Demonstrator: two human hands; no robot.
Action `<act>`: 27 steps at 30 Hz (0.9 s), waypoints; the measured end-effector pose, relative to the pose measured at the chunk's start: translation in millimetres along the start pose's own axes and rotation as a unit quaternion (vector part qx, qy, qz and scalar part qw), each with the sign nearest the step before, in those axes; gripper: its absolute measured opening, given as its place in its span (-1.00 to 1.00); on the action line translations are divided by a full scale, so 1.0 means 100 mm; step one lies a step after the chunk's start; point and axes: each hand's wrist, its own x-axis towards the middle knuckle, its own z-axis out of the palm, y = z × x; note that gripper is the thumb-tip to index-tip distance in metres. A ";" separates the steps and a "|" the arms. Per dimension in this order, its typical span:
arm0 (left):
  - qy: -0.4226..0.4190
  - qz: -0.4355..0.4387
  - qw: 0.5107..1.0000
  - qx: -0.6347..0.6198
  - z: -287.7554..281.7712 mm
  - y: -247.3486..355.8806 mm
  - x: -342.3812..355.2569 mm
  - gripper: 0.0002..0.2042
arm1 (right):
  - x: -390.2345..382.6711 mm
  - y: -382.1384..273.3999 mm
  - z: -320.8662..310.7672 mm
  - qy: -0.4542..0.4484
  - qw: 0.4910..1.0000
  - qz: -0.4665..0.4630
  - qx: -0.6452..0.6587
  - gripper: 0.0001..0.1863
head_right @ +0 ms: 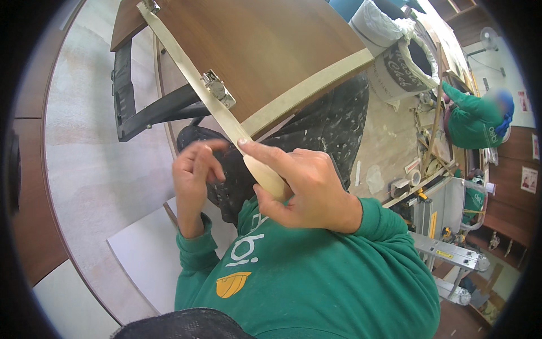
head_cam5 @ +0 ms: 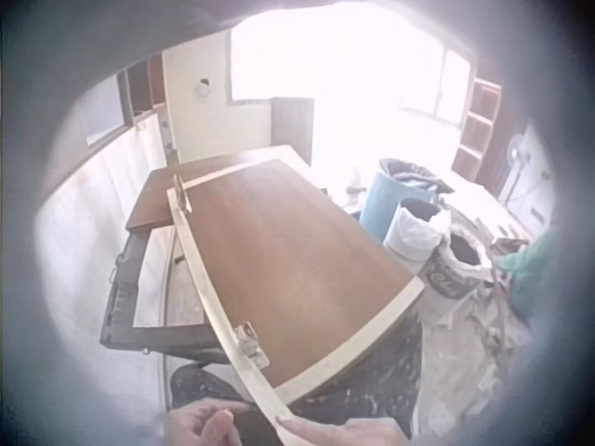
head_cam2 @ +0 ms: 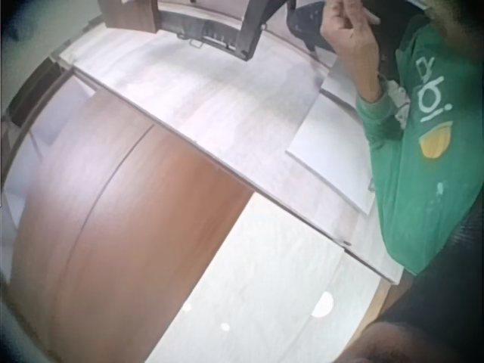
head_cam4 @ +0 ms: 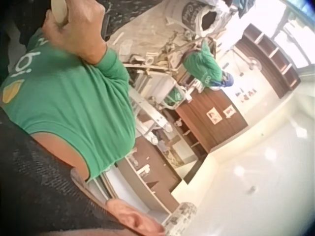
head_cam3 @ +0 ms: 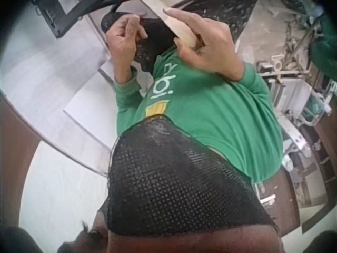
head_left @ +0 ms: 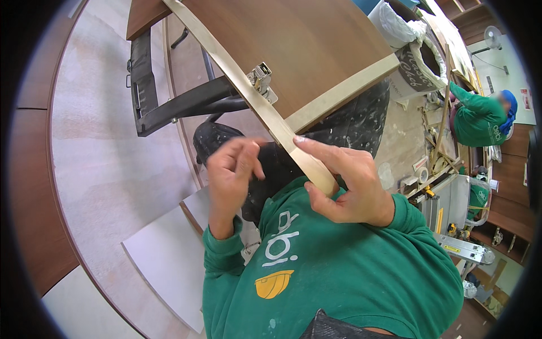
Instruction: The person applies adhesive edge banding to the edges of a wooden cabinet door. They smooth the tape along the edge, use a scraper to press it down, and trim the excess material.
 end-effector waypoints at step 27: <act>0.114 0.358 0.877 0.299 -0.55 0.04 1.07 -0.30 | 0.10 -0.15 0.11 -0.122 0.988 0.091 -0.018 -0.25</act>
